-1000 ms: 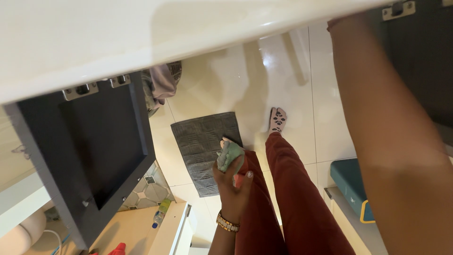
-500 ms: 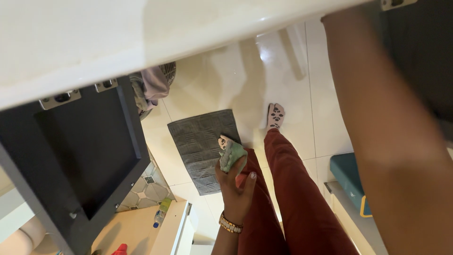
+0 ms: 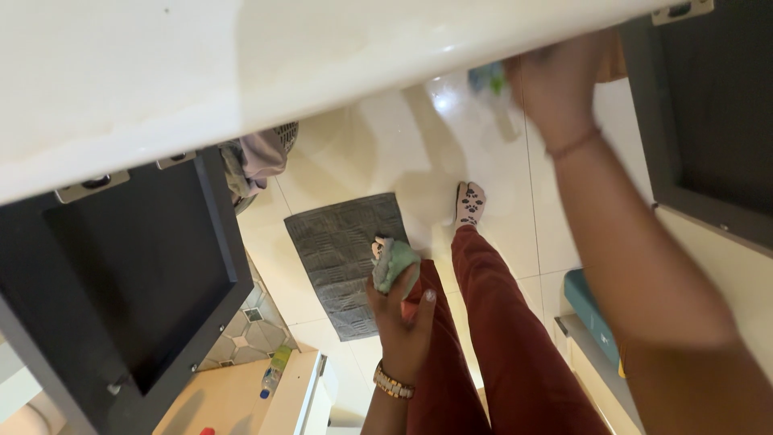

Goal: The person organizes items in a bathroom cabinet under the sink. They move several bottles and tubes, including a purple bottle and a spray bottle, from the sink area into the cabinet and rearrange them on the shelf.

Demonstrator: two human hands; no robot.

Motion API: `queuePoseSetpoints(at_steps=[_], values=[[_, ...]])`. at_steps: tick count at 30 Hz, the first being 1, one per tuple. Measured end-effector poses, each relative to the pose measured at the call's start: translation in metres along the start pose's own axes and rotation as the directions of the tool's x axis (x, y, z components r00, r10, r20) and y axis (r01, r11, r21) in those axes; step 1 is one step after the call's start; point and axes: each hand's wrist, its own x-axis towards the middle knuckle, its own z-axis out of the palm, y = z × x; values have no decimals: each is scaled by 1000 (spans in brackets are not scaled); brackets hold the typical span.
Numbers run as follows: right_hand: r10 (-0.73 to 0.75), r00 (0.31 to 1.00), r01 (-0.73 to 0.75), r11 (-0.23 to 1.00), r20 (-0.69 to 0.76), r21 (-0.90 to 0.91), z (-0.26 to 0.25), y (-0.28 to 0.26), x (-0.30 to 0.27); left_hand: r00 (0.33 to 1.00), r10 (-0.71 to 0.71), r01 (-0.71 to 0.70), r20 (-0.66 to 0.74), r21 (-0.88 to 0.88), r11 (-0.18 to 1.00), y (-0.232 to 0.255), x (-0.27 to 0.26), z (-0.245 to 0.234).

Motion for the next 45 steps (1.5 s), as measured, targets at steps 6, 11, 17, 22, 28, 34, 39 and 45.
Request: queuePoseSetpoints(at_steps=[6,11,17,22,28,34,39,45], values=[[325,923,-372,890,204,265,3,-99,-104,971,237,-216,-33,307,927,29,53,25],[318,925,-375,852,207,366,-6,-139,-136,962,268,-233,-47,366,901,39,92,32],[170,933,-289,878,316,382,-33,-128,-143,906,411,-397,98,-133,908,20,106,25],[3,755,-473,695,655,541,-46,-75,-137,752,330,223,570,-692,687,-10,111,25],[232,664,-657,635,711,407,-46,-44,-137,787,516,-499,338,-141,855,-23,135,46],[331,862,-508,567,385,648,-44,-32,-123,894,366,-300,260,-260,918,-30,138,59],[263,954,-289,692,143,661,-43,-29,-84,905,337,-297,260,-182,937,-49,129,67],[253,965,-207,575,69,792,-31,-12,-31,918,275,-238,285,-157,958,-69,111,77]])
